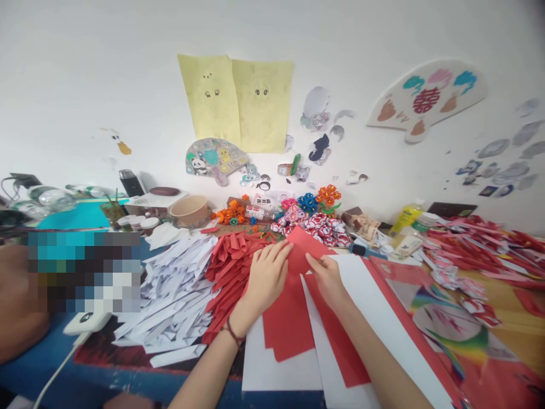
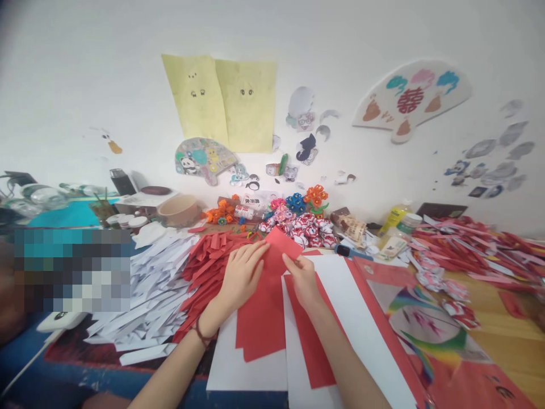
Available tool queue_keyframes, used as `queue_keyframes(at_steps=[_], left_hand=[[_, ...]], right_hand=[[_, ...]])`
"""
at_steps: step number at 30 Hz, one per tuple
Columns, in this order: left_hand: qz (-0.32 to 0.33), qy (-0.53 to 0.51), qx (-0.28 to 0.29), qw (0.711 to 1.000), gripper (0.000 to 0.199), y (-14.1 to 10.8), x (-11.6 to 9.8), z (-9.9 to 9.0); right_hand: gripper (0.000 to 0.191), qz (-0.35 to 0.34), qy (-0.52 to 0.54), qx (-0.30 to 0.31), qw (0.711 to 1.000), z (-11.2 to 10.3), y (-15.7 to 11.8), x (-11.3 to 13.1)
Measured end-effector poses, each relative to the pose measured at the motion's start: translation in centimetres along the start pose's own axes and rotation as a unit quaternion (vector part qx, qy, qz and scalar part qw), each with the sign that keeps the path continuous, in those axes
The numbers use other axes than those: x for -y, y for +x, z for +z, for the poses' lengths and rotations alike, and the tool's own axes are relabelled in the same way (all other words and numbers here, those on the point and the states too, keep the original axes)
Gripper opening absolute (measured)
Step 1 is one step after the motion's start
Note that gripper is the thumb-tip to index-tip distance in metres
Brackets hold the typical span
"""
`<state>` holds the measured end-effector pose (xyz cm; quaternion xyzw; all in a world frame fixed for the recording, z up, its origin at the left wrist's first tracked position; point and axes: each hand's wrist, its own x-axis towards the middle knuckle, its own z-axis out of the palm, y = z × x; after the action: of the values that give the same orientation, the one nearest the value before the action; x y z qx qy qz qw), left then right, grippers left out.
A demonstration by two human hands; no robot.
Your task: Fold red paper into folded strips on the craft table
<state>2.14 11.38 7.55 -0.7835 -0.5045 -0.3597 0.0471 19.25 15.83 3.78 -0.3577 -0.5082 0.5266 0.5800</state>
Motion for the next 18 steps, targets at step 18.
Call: queue_keyframes(at_steps=[18], left_hand=[[-0.216,-0.514,-0.067,0.827,0.031,0.1,1.0,2.0]], right_hand=[[0.034,0.004,0.049,0.010,0.999,1.0,-0.7,1.9]])
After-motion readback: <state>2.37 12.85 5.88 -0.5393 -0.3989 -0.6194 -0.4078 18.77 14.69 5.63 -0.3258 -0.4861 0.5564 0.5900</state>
